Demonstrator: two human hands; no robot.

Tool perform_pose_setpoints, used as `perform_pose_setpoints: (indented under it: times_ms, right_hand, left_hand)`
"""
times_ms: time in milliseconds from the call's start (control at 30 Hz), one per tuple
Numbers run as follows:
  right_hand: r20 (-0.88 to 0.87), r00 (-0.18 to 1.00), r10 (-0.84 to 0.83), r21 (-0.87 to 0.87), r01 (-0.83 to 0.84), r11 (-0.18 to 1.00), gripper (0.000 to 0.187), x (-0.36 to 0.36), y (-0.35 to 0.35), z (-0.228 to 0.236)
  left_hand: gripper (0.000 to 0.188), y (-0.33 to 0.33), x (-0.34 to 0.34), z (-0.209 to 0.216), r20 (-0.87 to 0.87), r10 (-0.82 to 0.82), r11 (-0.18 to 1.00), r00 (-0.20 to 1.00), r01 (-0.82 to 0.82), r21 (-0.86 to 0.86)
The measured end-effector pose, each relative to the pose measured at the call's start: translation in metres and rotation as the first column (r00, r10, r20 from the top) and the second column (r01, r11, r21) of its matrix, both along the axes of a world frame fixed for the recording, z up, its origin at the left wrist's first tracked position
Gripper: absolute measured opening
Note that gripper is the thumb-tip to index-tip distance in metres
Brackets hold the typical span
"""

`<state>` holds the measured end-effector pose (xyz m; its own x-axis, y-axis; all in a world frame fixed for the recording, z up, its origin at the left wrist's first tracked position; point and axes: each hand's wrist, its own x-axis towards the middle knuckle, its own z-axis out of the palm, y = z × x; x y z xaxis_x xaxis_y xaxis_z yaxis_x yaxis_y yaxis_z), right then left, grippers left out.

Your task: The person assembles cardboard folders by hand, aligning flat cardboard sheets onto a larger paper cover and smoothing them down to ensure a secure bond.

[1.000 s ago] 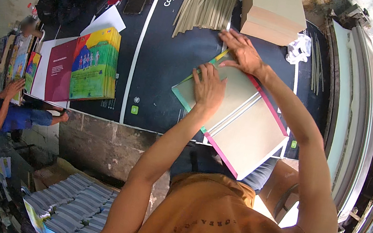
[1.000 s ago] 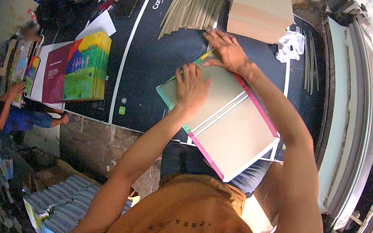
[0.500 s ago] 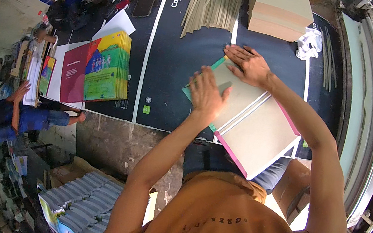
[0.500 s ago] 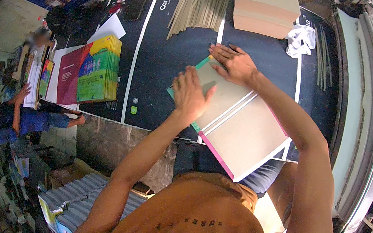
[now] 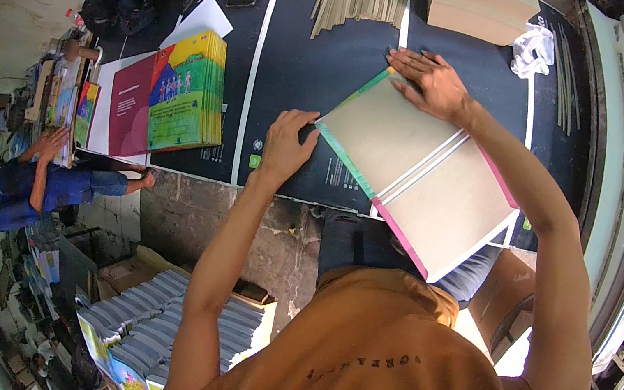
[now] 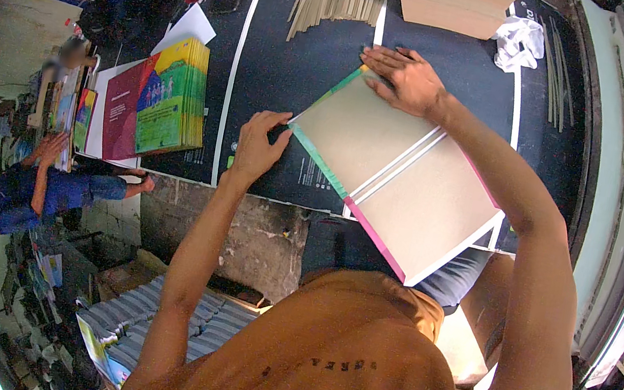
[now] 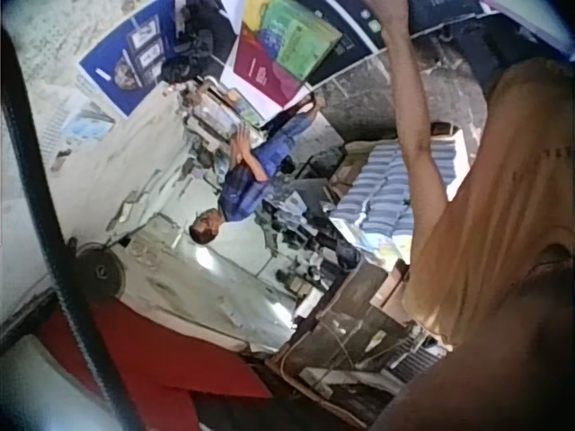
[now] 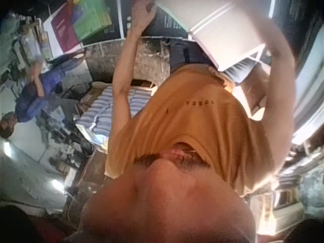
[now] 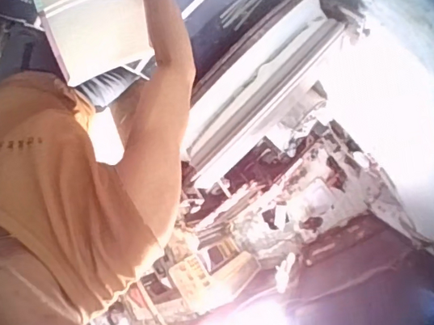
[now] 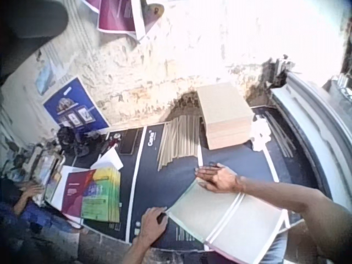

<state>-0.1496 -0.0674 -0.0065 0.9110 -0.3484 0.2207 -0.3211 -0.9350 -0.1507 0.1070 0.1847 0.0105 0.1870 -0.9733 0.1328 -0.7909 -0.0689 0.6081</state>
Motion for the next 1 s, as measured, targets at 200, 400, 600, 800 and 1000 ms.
perform_pose_setpoints:
  times_ms: [200,400,600,800,1000]
  right_hand:
    - [-0.007,1.0,0.008,-0.019,-0.008,1.0,0.055,0.0,0.003,-0.006]
    - [-0.032,1.0,-0.002,0.028,0.002,1.0,0.057,0.001,0.002,-0.005]
    - [0.007,1.0,0.004,0.032,-0.004,0.999,0.056,-0.002,0.002,-0.007]
    - [-0.026,0.999,-0.024,-0.001,0.024,1.0,0.055,-0.014,-0.001,-0.005]
    - [-0.021,0.999,-0.024,-0.065,0.023,0.998,0.062,0.005,0.01,0.0]
  left_hand:
    - [0.021,-0.009,0.012,-0.003,0.05,-0.035,0.999,0.998,0.034,0.026]
    - [0.019,-0.011,0.012,-0.004,0.061,-0.069,0.994,0.996,0.064,0.087]
    - [0.042,0.008,-0.032,0.014,0.457,-0.217,0.975,0.862,0.17,0.143]
    - [0.066,-0.063,-0.051,0.042,0.423,-0.11,0.969,0.899,0.003,0.246]
    - [0.092,-0.096,-0.101,-0.041,0.38,0.068,0.97,0.923,-0.151,0.193]
